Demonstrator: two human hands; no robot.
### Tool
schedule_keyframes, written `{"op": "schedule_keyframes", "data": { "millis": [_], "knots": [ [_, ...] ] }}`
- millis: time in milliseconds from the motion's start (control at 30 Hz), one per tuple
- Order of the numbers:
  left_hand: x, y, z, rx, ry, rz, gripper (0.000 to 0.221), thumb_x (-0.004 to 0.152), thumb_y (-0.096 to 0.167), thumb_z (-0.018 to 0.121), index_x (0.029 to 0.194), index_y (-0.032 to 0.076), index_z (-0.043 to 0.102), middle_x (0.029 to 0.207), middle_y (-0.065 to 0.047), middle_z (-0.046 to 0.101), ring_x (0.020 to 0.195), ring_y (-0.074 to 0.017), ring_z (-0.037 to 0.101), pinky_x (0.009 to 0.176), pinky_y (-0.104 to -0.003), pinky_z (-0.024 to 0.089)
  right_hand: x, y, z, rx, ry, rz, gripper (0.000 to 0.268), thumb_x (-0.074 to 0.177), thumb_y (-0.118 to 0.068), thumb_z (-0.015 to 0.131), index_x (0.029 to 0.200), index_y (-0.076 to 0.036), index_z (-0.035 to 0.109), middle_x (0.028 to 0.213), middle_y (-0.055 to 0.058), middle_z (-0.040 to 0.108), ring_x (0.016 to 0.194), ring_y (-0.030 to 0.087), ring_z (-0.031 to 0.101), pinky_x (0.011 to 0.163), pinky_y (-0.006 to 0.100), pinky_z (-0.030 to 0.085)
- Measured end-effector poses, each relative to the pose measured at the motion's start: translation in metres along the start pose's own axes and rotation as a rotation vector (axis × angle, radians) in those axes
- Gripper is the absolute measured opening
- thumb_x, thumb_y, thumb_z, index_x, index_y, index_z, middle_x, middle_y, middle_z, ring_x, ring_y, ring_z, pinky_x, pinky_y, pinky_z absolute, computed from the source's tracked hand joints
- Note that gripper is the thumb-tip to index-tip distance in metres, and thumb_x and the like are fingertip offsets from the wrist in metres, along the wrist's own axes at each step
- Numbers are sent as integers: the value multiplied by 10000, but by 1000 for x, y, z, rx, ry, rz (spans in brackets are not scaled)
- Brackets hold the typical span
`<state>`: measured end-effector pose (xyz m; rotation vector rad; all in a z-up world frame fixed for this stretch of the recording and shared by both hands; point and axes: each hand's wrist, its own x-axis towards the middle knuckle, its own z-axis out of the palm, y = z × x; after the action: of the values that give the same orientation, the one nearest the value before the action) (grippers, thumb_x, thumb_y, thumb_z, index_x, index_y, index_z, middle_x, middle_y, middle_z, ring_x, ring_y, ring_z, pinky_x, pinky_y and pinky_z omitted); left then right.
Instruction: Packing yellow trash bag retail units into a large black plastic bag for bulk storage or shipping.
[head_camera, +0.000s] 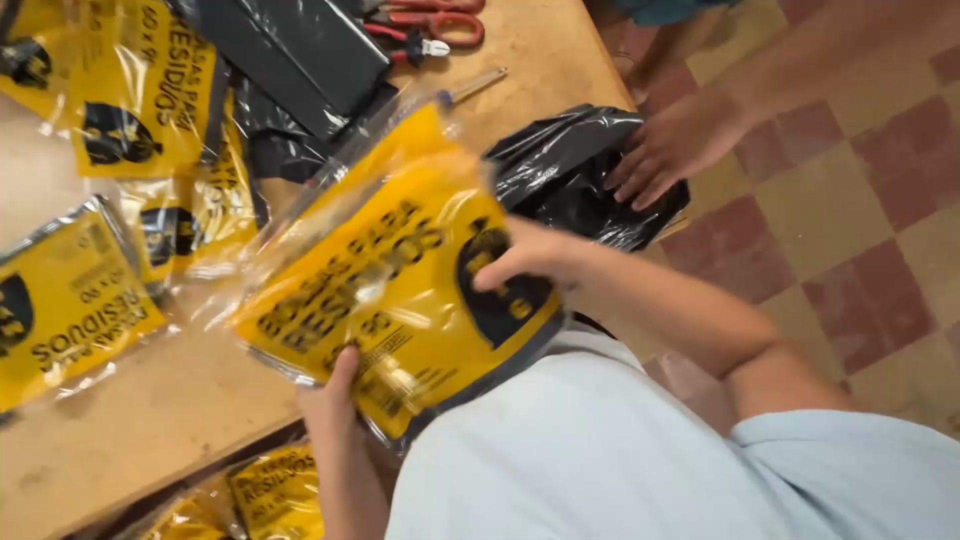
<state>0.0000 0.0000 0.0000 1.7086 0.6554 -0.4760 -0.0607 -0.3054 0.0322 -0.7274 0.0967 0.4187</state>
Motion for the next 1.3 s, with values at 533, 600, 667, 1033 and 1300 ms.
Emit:
{"op": "schedule_keyframes", "data": {
  "millis": [533, 600, 667, 1033, 1300],
  "knots": [
    [4, -15, 212, 433, -576, -76, 859, 822, 705, 692, 1469, 192, 457, 1437, -60, 556, 1332, -244, 526, 1082, -515, 423, -97, -13, -233, -475, 828, 400, 1054, 686, -252, 941, 1519, -23, 337, 1474, 229, 461, 1365, 402, 434, 1081, 601, 409],
    [1, -3, 205, 445, -575, 28, 1024, 918, 798, 311, 1501, -42, 370, 1548, -273, 360, 1479, -355, 285, 1231, -495, 175, -105, -7, -246, -341, 791, 304, 944, 698, -151, 893, 1499, -53, 402, 1402, 198, 535, 1282, 426, 502, 1004, 640, 451],
    [-37, 50, 201, 253, -515, -1, 927, 956, 702, 280, 1508, -40, 348, 1573, -254, 326, 1492, -355, 249, 1244, -478, 146, -99, -14, -235, -345, 775, 325, 947, 693, -150, 890, 1499, -57, 403, 1407, 204, 531, 1282, 429, 499, 1007, 642, 445],
    [-2, -24, 192, 547, -439, 395, 722, 1052, 566, 251, 1425, -14, 465, 1352, -265, 570, 1283, -392, 533, 1108, -494, 419, -85, -16, -234, -352, 898, 334, 830, 706, -63, 855, 1432, -6, 457, 1295, 224, 606, 1169, 449, 588, 974, 618, 472],
    [-37, -91, 146, 1279, -773, 1445, 191, 810, 198, 669, 638, 160, 741, 591, -61, 699, 664, -253, 740, 992, -582, 430, -72, -22, -206, -296, 1048, 322, 655, 734, -117, 843, 1328, -59, 574, 1148, 121, 695, 1036, 333, 687, 925, 481, 537]
  ]
}}
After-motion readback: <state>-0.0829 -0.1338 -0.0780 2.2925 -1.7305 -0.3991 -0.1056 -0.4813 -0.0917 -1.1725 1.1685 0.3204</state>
